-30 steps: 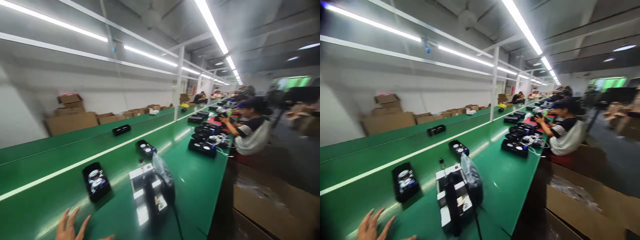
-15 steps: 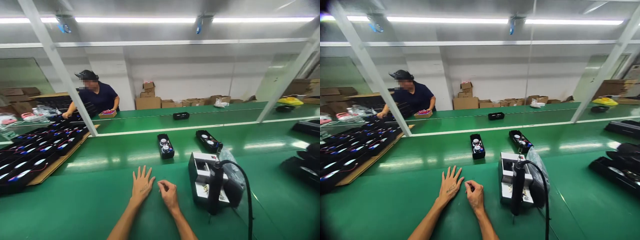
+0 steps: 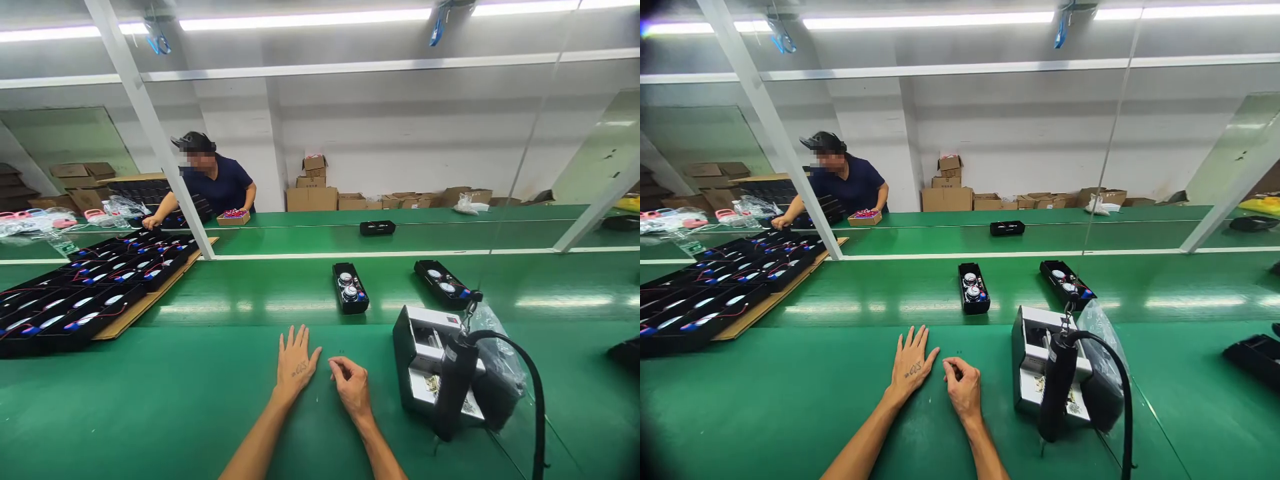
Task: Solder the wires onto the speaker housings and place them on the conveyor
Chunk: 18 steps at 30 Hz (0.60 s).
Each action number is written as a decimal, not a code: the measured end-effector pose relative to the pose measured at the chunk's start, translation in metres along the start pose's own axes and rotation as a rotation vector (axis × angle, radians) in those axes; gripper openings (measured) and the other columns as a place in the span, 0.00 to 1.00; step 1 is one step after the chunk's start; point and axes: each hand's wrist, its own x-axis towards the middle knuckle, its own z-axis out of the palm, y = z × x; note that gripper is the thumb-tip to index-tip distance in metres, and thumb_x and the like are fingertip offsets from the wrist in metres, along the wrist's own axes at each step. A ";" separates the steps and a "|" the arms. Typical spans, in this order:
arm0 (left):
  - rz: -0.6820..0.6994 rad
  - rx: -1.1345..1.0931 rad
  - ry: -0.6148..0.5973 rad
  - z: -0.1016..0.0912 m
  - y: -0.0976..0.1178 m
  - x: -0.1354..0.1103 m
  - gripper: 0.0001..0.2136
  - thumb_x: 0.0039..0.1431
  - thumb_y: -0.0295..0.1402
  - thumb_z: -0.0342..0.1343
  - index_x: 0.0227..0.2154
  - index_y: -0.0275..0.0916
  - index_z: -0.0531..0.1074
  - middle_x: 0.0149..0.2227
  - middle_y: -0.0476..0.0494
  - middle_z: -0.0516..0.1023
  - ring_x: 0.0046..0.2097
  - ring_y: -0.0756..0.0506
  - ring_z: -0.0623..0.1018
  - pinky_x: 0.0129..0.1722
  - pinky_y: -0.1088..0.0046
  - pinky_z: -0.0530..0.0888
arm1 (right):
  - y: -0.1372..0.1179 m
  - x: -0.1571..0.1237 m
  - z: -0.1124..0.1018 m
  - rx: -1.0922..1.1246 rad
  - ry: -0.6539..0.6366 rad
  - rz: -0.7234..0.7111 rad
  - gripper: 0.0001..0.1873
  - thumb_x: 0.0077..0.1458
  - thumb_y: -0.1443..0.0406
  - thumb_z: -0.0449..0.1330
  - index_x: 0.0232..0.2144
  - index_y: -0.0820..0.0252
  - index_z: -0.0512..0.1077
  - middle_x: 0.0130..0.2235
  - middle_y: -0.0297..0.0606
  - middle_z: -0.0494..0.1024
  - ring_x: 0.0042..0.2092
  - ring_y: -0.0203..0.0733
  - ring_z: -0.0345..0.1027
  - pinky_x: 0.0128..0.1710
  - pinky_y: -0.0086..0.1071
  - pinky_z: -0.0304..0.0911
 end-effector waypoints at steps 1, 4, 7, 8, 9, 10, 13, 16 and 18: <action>-0.009 0.000 -0.002 0.000 0.001 0.001 0.30 0.72 0.50 0.40 0.70 0.40 0.60 0.72 0.41 0.60 0.74 0.33 0.57 0.72 0.42 0.54 | 0.000 0.000 0.000 -0.003 -0.004 0.000 0.21 0.58 0.51 0.59 0.30 0.60 0.82 0.21 0.37 0.78 0.23 0.40 0.72 0.25 0.29 0.66; -0.039 -0.001 -0.010 0.002 0.005 0.008 0.31 0.72 0.51 0.40 0.70 0.40 0.59 0.73 0.39 0.59 0.74 0.31 0.56 0.71 0.38 0.53 | -0.001 -0.001 0.000 -0.017 -0.015 0.002 0.21 0.59 0.51 0.58 0.29 0.59 0.82 0.21 0.37 0.78 0.24 0.41 0.72 0.26 0.29 0.66; -0.064 -0.006 -0.020 0.002 0.008 0.014 0.31 0.71 0.52 0.40 0.70 0.41 0.60 0.73 0.38 0.58 0.74 0.27 0.55 0.69 0.33 0.53 | -0.002 -0.001 0.000 -0.036 -0.029 0.005 0.21 0.60 0.51 0.58 0.30 0.59 0.82 0.22 0.37 0.78 0.24 0.41 0.72 0.27 0.30 0.66; -0.065 -0.009 -0.024 0.001 0.009 0.015 0.31 0.71 0.52 0.40 0.70 0.41 0.59 0.73 0.38 0.58 0.74 0.27 0.55 0.69 0.32 0.52 | -0.001 -0.001 0.000 -0.042 -0.033 0.006 0.21 0.60 0.51 0.58 0.30 0.59 0.82 0.22 0.37 0.78 0.24 0.41 0.72 0.27 0.30 0.66; -0.064 -0.015 -0.028 0.000 0.010 0.015 0.31 0.71 0.52 0.40 0.70 0.41 0.59 0.73 0.38 0.58 0.74 0.27 0.55 0.69 0.32 0.52 | -0.001 -0.001 0.000 -0.046 -0.036 0.007 0.21 0.60 0.51 0.57 0.31 0.59 0.82 0.22 0.37 0.78 0.24 0.41 0.72 0.27 0.30 0.66; -0.061 -0.021 -0.032 -0.001 0.010 0.015 0.31 0.72 0.51 0.41 0.70 0.41 0.60 0.73 0.38 0.58 0.74 0.27 0.55 0.69 0.32 0.51 | -0.001 -0.001 0.000 -0.049 -0.040 0.008 0.22 0.60 0.51 0.57 0.31 0.59 0.82 0.22 0.37 0.78 0.23 0.41 0.72 0.27 0.30 0.66; -0.047 -0.054 -0.045 -0.005 0.008 0.012 0.30 0.72 0.50 0.41 0.70 0.42 0.61 0.73 0.40 0.58 0.74 0.28 0.55 0.70 0.33 0.51 | 0.000 -0.002 0.000 -0.056 -0.056 0.011 0.21 0.60 0.51 0.57 0.31 0.59 0.82 0.22 0.36 0.79 0.23 0.40 0.72 0.27 0.30 0.66; -0.030 -0.109 -0.051 -0.005 0.004 0.010 0.29 0.72 0.51 0.41 0.69 0.43 0.62 0.73 0.41 0.59 0.75 0.29 0.54 0.71 0.35 0.50 | 0.000 -0.002 -0.001 -0.067 -0.066 0.016 0.21 0.59 0.51 0.57 0.31 0.59 0.83 0.22 0.36 0.79 0.23 0.40 0.72 0.27 0.30 0.66; -0.020 -0.160 -0.048 -0.003 0.002 0.009 0.29 0.72 0.51 0.42 0.69 0.43 0.63 0.73 0.41 0.59 0.75 0.29 0.53 0.71 0.36 0.50 | -0.001 -0.001 -0.001 -0.077 -0.067 0.020 0.21 0.59 0.51 0.57 0.31 0.58 0.83 0.21 0.36 0.78 0.23 0.41 0.72 0.27 0.30 0.66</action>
